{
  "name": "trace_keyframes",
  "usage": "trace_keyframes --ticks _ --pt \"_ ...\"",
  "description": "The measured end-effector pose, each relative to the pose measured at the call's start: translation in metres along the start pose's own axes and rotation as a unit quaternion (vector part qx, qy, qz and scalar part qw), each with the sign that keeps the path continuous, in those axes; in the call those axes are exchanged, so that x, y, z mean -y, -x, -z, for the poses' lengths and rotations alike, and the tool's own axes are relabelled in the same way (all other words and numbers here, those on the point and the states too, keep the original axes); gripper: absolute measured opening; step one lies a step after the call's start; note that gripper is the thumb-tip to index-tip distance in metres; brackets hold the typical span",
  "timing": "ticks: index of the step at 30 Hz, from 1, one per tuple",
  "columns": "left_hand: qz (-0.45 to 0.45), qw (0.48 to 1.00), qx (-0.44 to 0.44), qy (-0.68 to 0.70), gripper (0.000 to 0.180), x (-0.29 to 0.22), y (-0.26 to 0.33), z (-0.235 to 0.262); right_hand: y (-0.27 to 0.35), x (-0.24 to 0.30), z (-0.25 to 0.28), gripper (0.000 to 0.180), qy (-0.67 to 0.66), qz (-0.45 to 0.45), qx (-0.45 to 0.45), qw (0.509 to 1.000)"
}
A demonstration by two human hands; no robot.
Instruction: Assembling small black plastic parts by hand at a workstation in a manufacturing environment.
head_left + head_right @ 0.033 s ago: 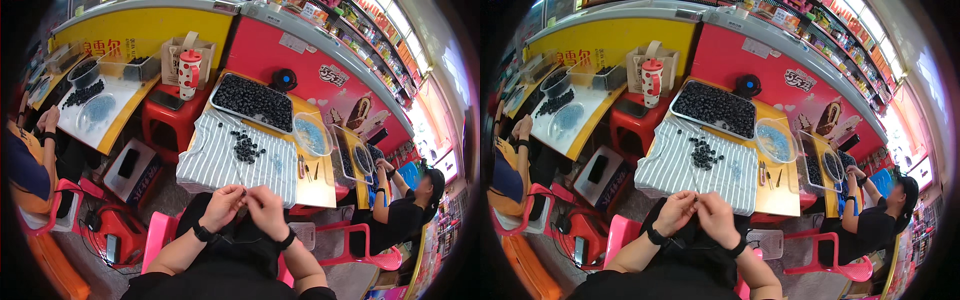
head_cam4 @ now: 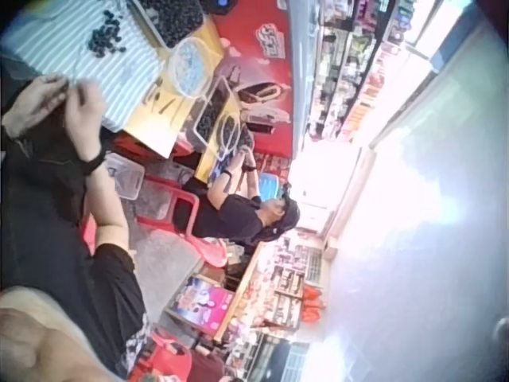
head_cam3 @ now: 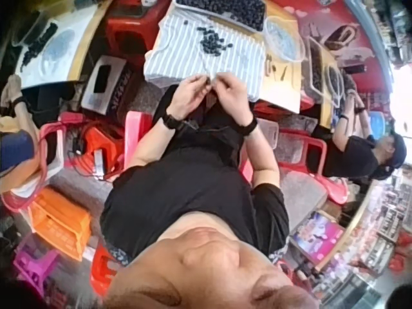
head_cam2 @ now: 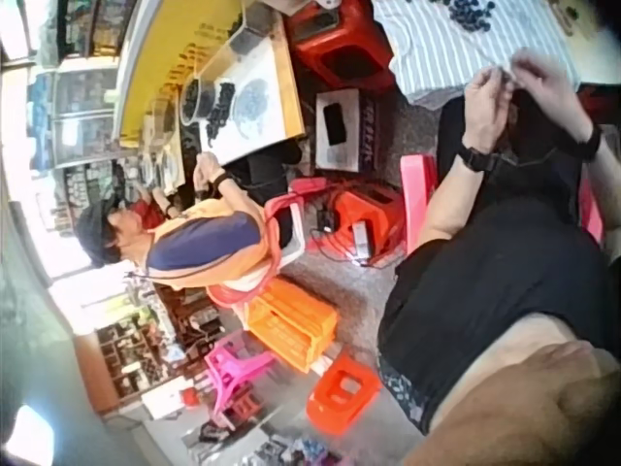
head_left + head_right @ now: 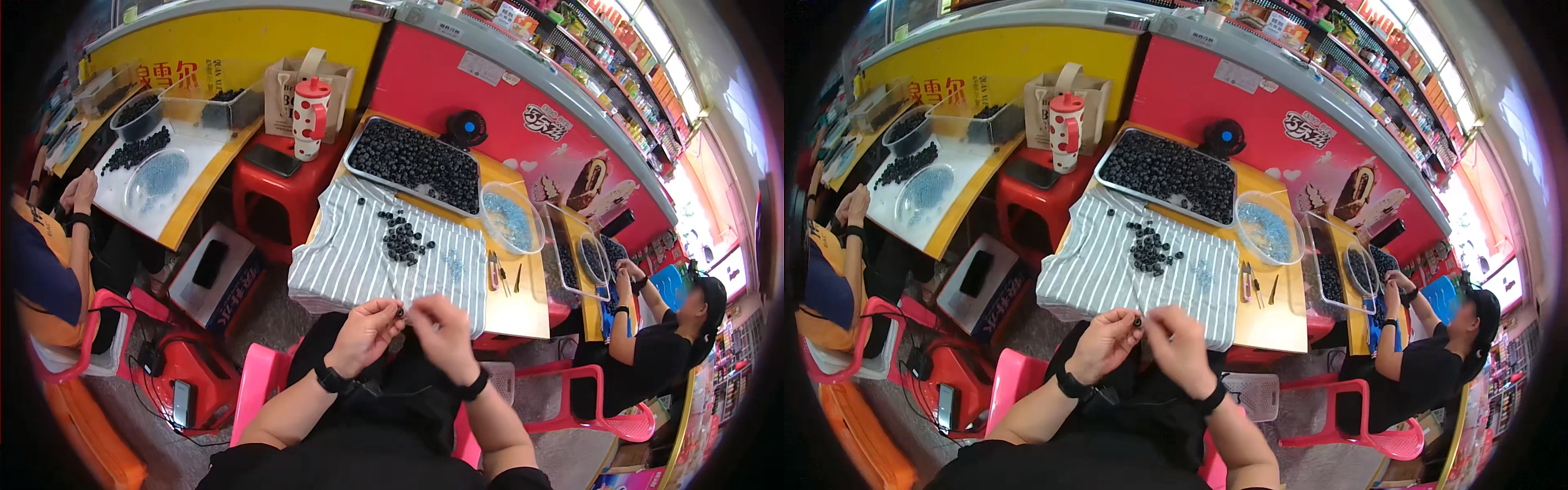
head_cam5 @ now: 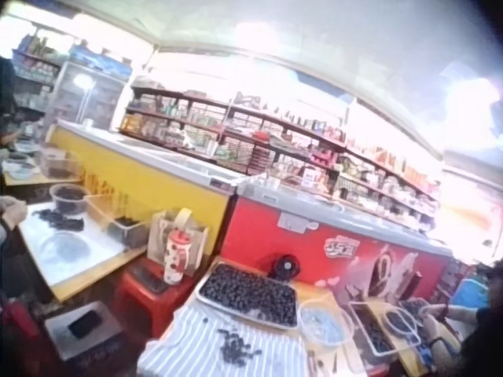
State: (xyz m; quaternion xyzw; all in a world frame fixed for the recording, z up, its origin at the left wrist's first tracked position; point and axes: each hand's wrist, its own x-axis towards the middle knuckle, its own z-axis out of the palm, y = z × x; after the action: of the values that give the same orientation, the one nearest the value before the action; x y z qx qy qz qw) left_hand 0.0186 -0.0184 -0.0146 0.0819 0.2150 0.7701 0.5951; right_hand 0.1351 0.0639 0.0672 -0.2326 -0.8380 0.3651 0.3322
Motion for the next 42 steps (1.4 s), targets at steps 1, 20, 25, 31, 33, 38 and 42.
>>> trace_keyframes --ticks 1,20,25,31,33,38,42 --pt "0.011 0.998 0.025 0.051 0.015 -0.002 -0.002 0.0 -0.008 -0.018 0.007 0.005 0.007 -0.035 -0.014 0.999" --pt "0.015 0.996 0.03 0.083 0.018 -0.008 -0.007 0.011 -0.08 -0.093 0.008 0.011 0.195 0.013 0.142 0.97" --pt "0.019 0.996 0.031 0.085 0.018 -0.007 -0.009 0.005 -0.044 -0.083 0.024 0.016 0.161 -0.003 0.12 0.98" --pt "0.023 0.998 0.025 0.056 0.017 -0.007 -0.006 0.002 -0.032 -0.092 0.04 0.02 0.047 -0.058 0.079 0.994" --pt "0.026 0.998 0.027 0.052 0.017 -0.006 -0.006 0.003 -0.032 -0.096 0.041 0.019 0.075 -0.026 0.045 0.996" --pt "0.034 0.998 0.03 0.041 0.018 -0.002 -0.004 0.003 -0.034 -0.099 0.027 0.013 0.14 -0.009 0.084 0.987" --pt "0.039 0.999 0.019 0.032 0.017 -0.002 -0.003 0.003 -0.036 -0.096 0.025 0.01 0.167 0.035 0.101 0.98"
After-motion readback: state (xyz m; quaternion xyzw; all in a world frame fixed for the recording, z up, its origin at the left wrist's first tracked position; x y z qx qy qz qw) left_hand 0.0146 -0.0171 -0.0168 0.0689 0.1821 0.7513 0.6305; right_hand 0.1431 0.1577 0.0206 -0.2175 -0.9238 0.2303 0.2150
